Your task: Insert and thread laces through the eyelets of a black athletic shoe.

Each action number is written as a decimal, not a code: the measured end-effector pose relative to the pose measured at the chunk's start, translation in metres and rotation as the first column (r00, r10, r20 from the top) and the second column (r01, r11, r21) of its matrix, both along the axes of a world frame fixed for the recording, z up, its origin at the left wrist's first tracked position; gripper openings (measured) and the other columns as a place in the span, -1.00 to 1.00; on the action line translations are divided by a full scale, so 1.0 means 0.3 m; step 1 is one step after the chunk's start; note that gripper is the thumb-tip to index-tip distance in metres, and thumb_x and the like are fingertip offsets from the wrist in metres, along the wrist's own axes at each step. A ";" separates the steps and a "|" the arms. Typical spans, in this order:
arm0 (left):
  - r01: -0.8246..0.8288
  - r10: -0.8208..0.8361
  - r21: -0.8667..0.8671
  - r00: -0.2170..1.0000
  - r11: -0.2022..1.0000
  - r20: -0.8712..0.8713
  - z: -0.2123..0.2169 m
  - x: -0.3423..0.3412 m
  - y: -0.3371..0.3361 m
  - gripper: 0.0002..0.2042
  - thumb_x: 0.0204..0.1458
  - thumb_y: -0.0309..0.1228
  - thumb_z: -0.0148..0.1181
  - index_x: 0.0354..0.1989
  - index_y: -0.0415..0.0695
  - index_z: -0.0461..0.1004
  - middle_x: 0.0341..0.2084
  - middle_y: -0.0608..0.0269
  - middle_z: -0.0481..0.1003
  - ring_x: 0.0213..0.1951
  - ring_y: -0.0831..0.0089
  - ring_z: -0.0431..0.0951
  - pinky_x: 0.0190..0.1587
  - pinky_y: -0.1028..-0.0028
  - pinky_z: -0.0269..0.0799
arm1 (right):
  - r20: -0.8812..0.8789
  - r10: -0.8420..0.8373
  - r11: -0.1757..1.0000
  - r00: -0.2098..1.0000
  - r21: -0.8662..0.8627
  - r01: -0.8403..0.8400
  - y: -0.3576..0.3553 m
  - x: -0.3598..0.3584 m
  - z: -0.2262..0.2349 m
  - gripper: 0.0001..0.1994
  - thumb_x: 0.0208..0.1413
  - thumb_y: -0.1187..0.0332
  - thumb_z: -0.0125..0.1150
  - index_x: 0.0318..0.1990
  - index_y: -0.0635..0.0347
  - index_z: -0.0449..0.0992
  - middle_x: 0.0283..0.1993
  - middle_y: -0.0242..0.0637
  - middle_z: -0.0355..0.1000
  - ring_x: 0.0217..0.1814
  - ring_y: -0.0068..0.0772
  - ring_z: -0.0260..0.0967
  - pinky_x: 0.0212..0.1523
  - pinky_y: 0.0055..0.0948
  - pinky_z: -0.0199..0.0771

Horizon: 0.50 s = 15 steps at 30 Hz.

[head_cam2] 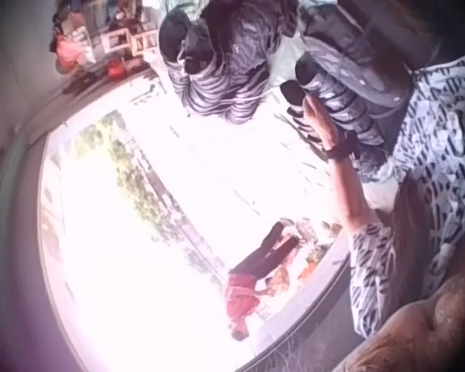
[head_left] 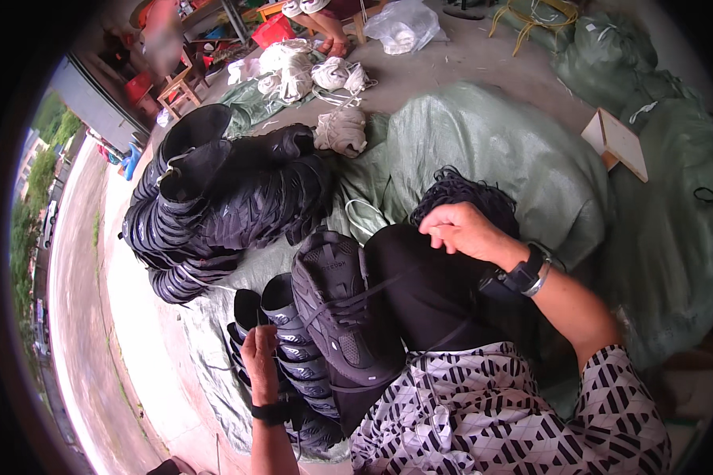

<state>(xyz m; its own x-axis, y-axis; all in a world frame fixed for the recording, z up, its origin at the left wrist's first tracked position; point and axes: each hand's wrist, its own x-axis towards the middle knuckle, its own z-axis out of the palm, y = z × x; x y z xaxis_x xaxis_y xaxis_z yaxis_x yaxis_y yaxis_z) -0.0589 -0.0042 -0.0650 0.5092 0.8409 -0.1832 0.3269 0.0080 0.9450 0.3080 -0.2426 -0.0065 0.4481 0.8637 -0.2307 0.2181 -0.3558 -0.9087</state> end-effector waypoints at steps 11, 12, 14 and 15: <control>0.274 -0.278 0.111 0.960 0.955 0.026 0.177 0.237 -0.213 -0.64 0.23 -0.18 -0.07 -0.53 -0.17 0.38 -0.70 0.53 0.19 -0.57 0.73 0.11 -0.52 0.65 0.02 | 0.382 0.163 0.959 0.910 0.154 -0.236 0.084 -0.261 0.009 -0.92 0.04 0.45 0.12 -0.37 0.26 0.50 -0.46 -0.19 0.48 -0.44 -0.26 0.48 -0.39 -0.39 0.46; 0.273 -0.277 0.108 0.961 0.956 0.025 0.185 0.229 -0.212 -0.64 0.23 -0.18 -0.07 -0.53 -0.17 0.38 -0.70 0.53 0.19 -0.57 0.73 0.11 -0.52 0.65 0.02 | 0.469 0.147 0.950 0.871 0.180 -0.257 0.082 -0.267 -0.003 -0.91 0.02 0.42 0.14 -0.41 0.25 0.50 -0.47 -0.18 0.47 -0.43 -0.19 0.46 -0.40 -0.35 0.45; 0.248 -0.249 0.028 0.968 0.968 0.044 0.201 0.218 -0.215 -0.67 0.24 -0.21 -0.07 -0.46 -0.18 0.43 -0.67 0.55 0.18 -0.56 0.74 0.11 -0.51 0.68 0.01 | 0.486 0.117 0.955 0.866 0.185 -0.233 0.072 -0.281 -0.004 -0.91 0.01 0.41 0.16 -0.43 0.24 0.49 -0.48 -0.18 0.46 -0.42 -0.15 0.45 -0.40 -0.32 0.43; 0.247 -0.248 0.027 0.968 0.969 0.043 0.215 0.222 -0.220 -0.67 0.24 -0.21 -0.07 -0.46 -0.18 0.43 -0.67 0.55 0.18 -0.56 0.74 0.11 -0.51 0.68 0.01 | 0.506 0.085 0.959 0.859 0.192 -0.208 0.072 -0.285 -0.002 -0.90 0.01 0.39 0.18 -0.45 0.23 0.48 -0.50 -0.18 0.45 -0.41 -0.11 0.44 -0.40 -0.30 0.42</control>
<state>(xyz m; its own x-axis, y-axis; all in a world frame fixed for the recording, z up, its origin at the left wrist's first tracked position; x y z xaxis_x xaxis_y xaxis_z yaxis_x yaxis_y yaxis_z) 0.0077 -0.0703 -0.0005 0.7093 0.6911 -0.1386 0.2725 -0.0875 0.9582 0.2224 -0.2211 -0.0071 0.3131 0.9288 0.1982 0.6871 -0.0774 -0.7225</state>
